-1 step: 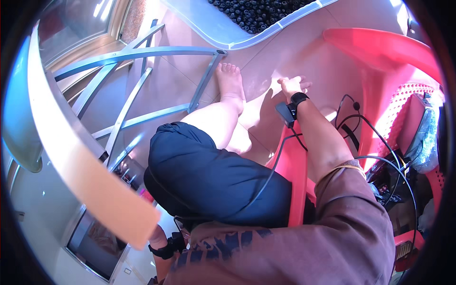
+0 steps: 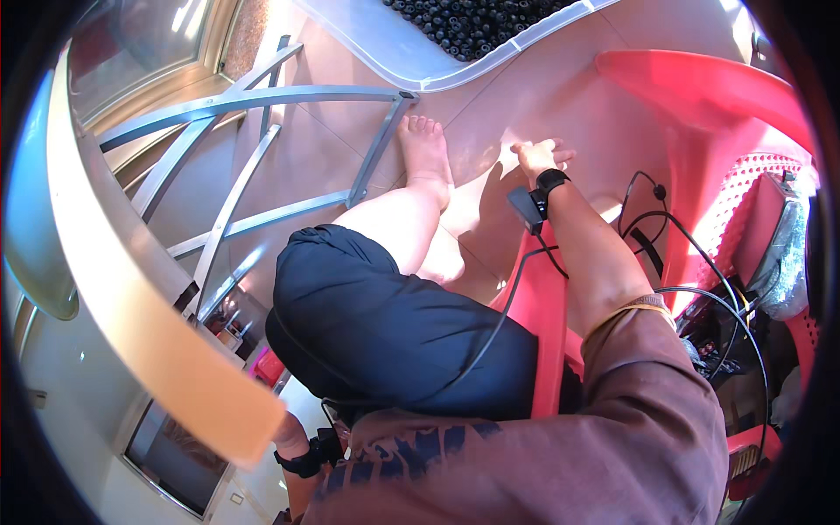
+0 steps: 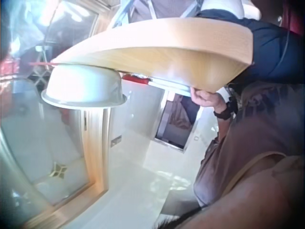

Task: Assembling small black plastic components by inserting metal rings into them.

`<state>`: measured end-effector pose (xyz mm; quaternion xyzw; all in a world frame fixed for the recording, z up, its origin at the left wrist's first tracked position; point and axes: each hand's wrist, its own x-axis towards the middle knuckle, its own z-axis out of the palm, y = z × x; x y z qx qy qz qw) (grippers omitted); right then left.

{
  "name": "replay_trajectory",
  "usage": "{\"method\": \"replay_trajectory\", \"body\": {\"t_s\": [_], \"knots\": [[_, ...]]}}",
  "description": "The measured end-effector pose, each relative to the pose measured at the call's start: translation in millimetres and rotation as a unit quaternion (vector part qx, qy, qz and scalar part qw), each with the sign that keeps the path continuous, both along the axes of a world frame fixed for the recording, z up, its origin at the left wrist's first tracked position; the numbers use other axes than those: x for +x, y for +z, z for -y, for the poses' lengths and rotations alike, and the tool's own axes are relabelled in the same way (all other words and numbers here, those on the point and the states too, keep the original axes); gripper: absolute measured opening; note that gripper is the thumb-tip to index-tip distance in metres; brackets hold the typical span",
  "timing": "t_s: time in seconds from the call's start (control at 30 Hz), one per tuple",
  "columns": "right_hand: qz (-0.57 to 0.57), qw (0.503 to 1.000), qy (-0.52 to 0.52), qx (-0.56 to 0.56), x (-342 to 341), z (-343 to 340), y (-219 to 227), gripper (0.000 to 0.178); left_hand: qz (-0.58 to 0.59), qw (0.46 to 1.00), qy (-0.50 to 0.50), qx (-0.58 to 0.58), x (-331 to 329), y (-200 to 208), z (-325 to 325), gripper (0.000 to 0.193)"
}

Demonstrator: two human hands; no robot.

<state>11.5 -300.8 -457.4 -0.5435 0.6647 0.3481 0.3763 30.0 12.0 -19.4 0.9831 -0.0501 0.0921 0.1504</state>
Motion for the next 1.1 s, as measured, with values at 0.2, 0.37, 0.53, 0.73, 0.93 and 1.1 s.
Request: {"method": "replay_trajectory", "body": {"t_s": [0.2, 0.37, 0.53, 0.73, 0.93, 1.1], "knots": [[0.006, 0.999, 0.017, 0.037, 7, -1, 5, 0.095, 0.000, 1.000, 0.000, -0.001, -5, 0, -5, 0.037], [0.089, 0.964, 0.183, 0.172, 18, -10, 1, 0.086, 0.003, 1.000, 0.005, -0.004, -10, 2, -13, 0.039], [0.275, 0.877, 0.170, 0.356, 33, -8, 44, 0.076, 0.011, 1.000, 0.013, -0.002, -14, 6, -22, 0.042], [0.315, 0.845, 0.108, 0.419, 15, -32, 10, 0.066, 0.019, 1.000, 0.020, -0.004, -24, 14, -27, 0.044], [0.303, 0.919, 0.084, 0.238, -6, -16, -29, 0.042, 0.026, 0.999, 0.019, -0.022, -26, 12, -34, 0.047], [0.300, 0.934, -0.166, 0.101, -15, 4, -61, 0.013, 0.038, 0.998, 0.018, -0.041, -24, 5, -39, 0.050]]}}
